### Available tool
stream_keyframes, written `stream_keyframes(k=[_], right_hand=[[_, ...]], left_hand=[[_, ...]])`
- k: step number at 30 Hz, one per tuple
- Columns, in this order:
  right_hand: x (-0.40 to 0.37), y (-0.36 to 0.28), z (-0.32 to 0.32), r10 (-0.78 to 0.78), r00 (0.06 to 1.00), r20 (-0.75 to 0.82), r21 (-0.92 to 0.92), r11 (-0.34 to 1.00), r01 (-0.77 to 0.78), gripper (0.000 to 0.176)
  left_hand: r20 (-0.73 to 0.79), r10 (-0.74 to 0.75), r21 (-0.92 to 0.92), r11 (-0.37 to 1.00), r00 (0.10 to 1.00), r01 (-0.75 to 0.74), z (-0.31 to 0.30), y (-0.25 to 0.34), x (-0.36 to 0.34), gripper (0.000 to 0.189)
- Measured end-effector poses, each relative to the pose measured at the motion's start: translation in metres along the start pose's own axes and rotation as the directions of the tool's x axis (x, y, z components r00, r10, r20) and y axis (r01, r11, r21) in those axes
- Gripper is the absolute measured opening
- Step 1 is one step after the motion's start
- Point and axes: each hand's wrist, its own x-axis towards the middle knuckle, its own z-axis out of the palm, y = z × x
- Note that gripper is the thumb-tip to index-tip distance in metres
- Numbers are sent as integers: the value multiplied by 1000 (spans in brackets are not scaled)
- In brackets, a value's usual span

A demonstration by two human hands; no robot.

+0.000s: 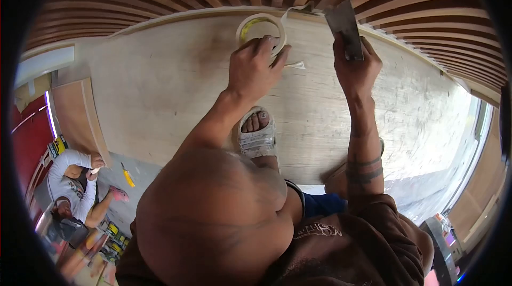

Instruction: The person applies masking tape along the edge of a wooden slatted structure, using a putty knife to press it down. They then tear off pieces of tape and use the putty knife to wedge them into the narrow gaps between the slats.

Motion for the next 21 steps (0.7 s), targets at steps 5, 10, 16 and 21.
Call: stream_keyframes(k=[5, 10, 16, 21], right_hand=[[-8, -10, -2, 87, 996, 12, 96, 991, -88, 11], [-6, -16, 9, -29, 999, 44, 101, 995, 24, 7], [-2, -11, 24, -6, 1000, 18, 91, 996, 4, 6], [-2, -9, 33, -35, 999, 9, 60, 998, 34, 7]], left_hand=[[-48, 38, 11, 999, 998, -38, 0, 2, 0, 26], [-13, 52, -6, 999, 999, -52, -1, 13, -3, 26], [21, 91, -36, 995, 996, -90, 4, 26, -6, 28], [69, 61, -56, 997, 996, -57, 6, 32, -10, 28]])
